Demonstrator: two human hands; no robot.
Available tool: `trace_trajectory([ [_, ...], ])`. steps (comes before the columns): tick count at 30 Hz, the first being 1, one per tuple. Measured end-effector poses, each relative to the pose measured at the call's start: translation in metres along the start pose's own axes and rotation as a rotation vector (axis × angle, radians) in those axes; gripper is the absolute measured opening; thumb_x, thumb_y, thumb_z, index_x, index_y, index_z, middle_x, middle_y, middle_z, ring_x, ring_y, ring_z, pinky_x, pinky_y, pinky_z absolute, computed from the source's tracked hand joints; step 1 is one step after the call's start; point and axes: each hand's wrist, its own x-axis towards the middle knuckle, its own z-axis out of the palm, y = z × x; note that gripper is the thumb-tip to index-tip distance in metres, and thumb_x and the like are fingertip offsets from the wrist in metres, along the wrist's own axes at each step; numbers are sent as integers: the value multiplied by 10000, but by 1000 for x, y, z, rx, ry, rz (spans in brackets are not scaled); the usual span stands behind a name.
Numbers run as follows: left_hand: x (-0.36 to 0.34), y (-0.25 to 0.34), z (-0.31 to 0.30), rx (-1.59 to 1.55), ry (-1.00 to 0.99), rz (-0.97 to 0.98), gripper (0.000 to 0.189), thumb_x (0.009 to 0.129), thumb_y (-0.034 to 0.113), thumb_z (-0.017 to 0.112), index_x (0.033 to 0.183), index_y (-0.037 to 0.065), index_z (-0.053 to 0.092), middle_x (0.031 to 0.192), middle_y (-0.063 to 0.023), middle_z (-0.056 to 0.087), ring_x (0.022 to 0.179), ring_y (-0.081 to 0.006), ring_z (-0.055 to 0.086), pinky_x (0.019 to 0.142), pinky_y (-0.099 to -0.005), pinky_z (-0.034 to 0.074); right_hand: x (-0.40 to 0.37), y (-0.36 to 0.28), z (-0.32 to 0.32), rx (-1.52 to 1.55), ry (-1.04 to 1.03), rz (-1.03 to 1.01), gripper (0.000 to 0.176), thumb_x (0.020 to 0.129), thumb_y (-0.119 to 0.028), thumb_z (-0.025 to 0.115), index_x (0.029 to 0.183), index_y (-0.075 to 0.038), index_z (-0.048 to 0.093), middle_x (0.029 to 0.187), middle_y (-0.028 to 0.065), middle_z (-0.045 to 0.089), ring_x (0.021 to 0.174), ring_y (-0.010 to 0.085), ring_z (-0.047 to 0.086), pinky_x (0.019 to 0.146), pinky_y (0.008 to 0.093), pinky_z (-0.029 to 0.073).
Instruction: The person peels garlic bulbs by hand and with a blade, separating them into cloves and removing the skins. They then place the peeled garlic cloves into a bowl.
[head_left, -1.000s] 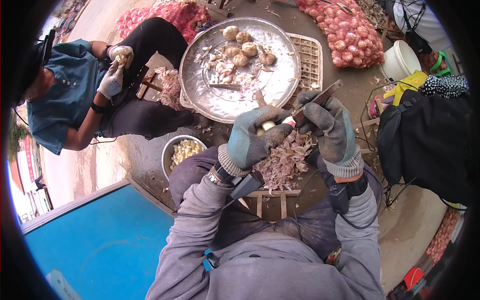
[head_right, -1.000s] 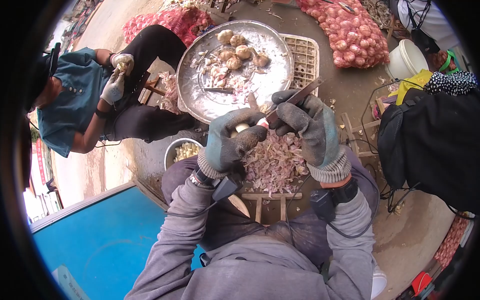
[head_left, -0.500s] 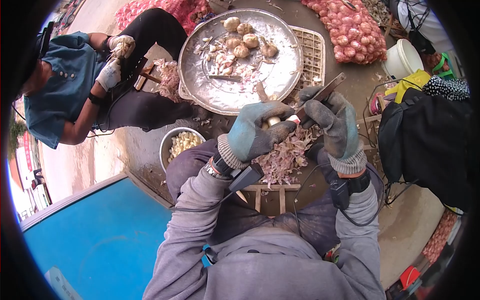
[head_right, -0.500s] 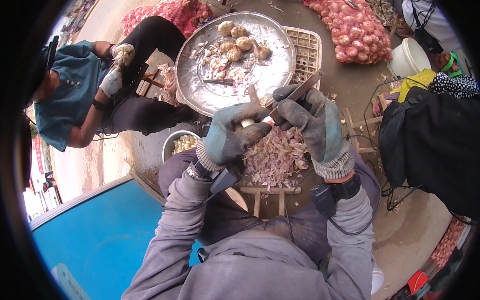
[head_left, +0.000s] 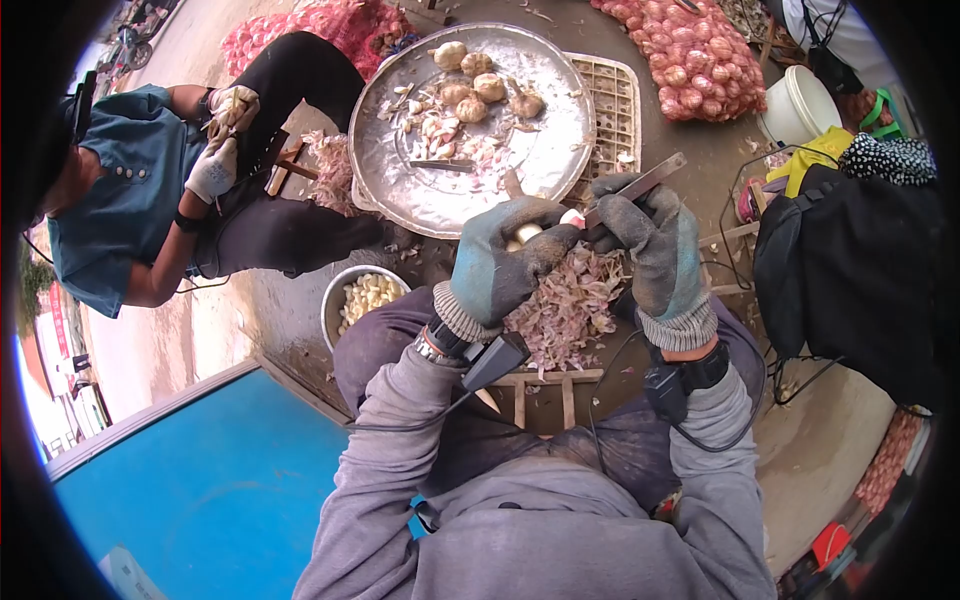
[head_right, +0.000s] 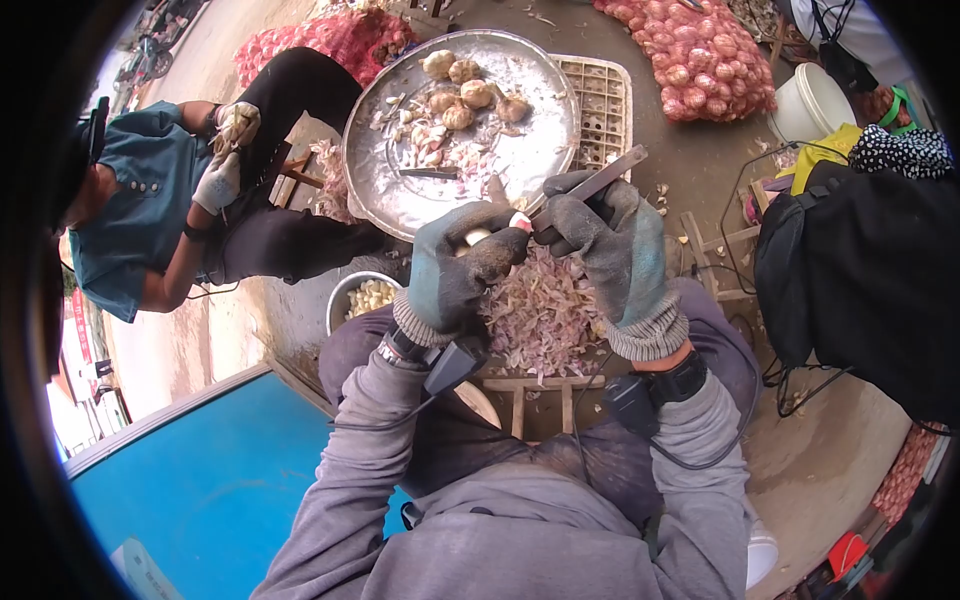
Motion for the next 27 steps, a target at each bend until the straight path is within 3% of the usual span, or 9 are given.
trace_trajectory([
  [2,-1,5,-3,-41,15,-193,198,891,154,740,1011,-3,719,850,-49,692,787,-101,616,719,-270,507,2,0,-6,31,-18,0,388,939,-245,699,1183,49,631,908,101,715,757,145,682,678,261,558],
  [14,-4,3,4,37,71,-86,171,858,74,761,1008,-1,727,865,-68,709,801,-109,631,733,-278,511,-3,-9,0,12,-52,31,445,949,-290,689,1223,52,610,945,102,711,818,144,681,728,268,564],
  [20,-3,9,3,28,26,-47,185,843,76,765,1010,7,725,863,-69,704,799,-127,642,736,-288,519,-2,3,-3,168,-43,78,432,954,-277,681,1215,58,600,937,100,699,804,154,682,705,272,576],
  [27,1,4,3,-2,-26,-151,229,854,145,751,1025,-4,724,832,-35,680,751,-100,632,697,-265,517,-2,-1,-4,159,-52,44,382,960,-227,677,1191,68,603,938,109,695,791,153,682,681,245,575],
])
